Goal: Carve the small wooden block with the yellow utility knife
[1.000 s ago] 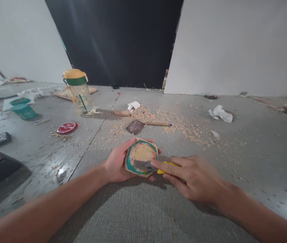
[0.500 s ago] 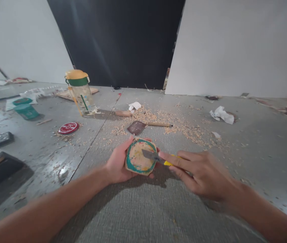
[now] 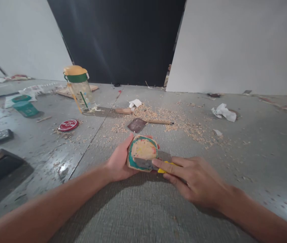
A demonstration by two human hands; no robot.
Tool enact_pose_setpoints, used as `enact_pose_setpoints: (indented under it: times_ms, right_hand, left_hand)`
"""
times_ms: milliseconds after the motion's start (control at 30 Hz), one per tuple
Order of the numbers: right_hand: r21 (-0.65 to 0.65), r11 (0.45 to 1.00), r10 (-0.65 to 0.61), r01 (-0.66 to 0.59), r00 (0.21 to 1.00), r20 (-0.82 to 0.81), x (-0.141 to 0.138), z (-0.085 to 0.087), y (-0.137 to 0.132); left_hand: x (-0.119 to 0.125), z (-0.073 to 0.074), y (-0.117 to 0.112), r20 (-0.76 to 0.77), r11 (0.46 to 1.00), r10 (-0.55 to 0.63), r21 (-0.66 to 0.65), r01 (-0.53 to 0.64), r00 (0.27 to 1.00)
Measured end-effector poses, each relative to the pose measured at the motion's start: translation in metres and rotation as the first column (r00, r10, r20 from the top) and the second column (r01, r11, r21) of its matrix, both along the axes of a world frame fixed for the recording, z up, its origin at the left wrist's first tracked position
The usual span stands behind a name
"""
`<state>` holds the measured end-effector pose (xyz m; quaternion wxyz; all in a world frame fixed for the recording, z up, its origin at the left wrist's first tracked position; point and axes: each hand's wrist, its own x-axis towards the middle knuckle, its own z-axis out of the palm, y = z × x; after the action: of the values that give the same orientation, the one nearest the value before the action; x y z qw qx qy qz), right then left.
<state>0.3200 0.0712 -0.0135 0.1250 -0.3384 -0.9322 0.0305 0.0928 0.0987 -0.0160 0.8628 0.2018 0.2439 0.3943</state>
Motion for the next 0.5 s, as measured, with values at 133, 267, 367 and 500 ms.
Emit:
enact_pose_setpoints:
  times_ms: [133, 267, 367, 500]
  right_hand:
    - [0.033, 0.999, -0.038, 0.038, 0.999, -0.025, 0.0064, 0.0006, 0.0075]
    - [0.019, 0.999, -0.029, 0.03, 0.998, -0.056, 0.0067, 0.0021, 0.0068]
    - [-0.019, 1.0, -0.005, 0.005, 0.999, -0.032, 0.0016, 0.0019, 0.0014]
    - [-0.02, 1.0, -0.018, 0.017, 0.999, -0.03, -0.0001, 0.001, 0.0012]
  left_hand:
    - [-0.001, -0.0002, 0.0001, 0.01, 0.999, -0.037, 0.025, 0.036, 0.999]
    - [-0.0012, -0.0016, 0.0001, 0.033, 0.997, -0.059, 0.05, 0.057, 0.998]
    - [-0.0006, -0.0026, 0.0001, 0.022, 0.999, -0.03, 0.031, 0.03, 0.999]
    - [-0.0005, -0.0032, 0.0006, 0.019, 1.0, -0.016, 0.011, 0.015, 1.0]
